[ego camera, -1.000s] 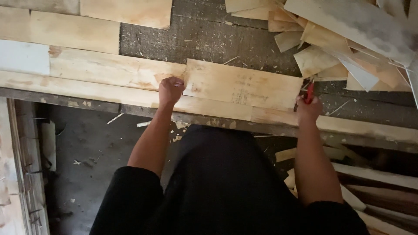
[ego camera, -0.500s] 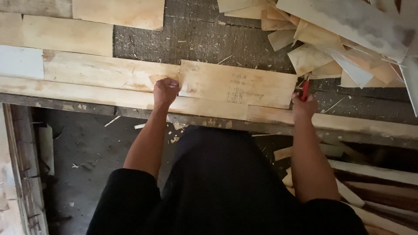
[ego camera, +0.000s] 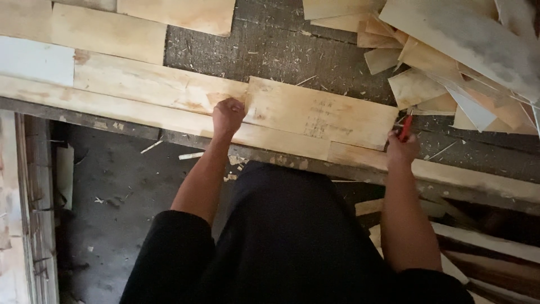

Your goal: Cutting thin wood strips to size and fitting them into a patterned surface using a utility knife.

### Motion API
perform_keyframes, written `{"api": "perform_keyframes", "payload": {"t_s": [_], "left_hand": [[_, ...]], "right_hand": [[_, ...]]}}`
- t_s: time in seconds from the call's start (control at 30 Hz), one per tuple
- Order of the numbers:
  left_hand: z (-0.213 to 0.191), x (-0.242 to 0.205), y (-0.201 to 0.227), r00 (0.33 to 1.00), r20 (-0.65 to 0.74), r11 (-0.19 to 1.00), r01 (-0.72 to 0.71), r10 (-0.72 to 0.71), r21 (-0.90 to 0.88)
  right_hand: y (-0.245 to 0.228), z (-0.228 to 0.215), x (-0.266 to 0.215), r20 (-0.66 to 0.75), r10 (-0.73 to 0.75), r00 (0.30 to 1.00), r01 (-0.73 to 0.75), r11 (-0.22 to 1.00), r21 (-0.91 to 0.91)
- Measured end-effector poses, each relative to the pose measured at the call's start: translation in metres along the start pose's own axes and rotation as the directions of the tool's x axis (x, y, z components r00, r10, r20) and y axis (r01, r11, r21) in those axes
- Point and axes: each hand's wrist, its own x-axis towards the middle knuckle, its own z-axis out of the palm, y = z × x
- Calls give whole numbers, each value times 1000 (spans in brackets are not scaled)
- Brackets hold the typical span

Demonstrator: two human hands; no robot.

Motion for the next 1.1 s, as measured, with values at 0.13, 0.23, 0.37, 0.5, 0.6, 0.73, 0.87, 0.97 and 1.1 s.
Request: {"api": "perform_keyframes", "payload": {"t_s": [0.13,0.23,0.37,0.5,0.6,0.73,0.87,0.97,1.1], "left_hand": [[3,0,-7,999,41,996,14,-11,-83],[4,1,-12,995,102,993,10,2,-117],[-2,0,-3,995,89,992,48,-38,-119],[0,7,-5,998,35,994,51,-48,-93],[0,17,-17,991,117,998,-64,64,-6],[0,19,-17,985,171,999,38,-31,-37],[-6,18,-8,977,188,995,101,-102,14],[-9,19,-5,966,212,988,154,-149,-4],[-11,21,-3,929,280,968,250,-242,7]], "right_hand": [[-10,-1,-7,13,-52,999,53,998,-37],[-11,-1,-9,0,-5,1000,5,1000,19],[-5,0,-1,-3,21,1000,-21,997,-73],[10,2,12,8,12,1000,-11,998,-65],[12,1,11,5,-28,1000,28,999,-32],[1,1,3,-1,-21,1000,21,999,-49],[15,3,16,-7,-11,1000,11,1000,-15],[24,3,25,22,-70,997,71,997,-19],[15,0,15,37,-31,999,30,999,41]]}}
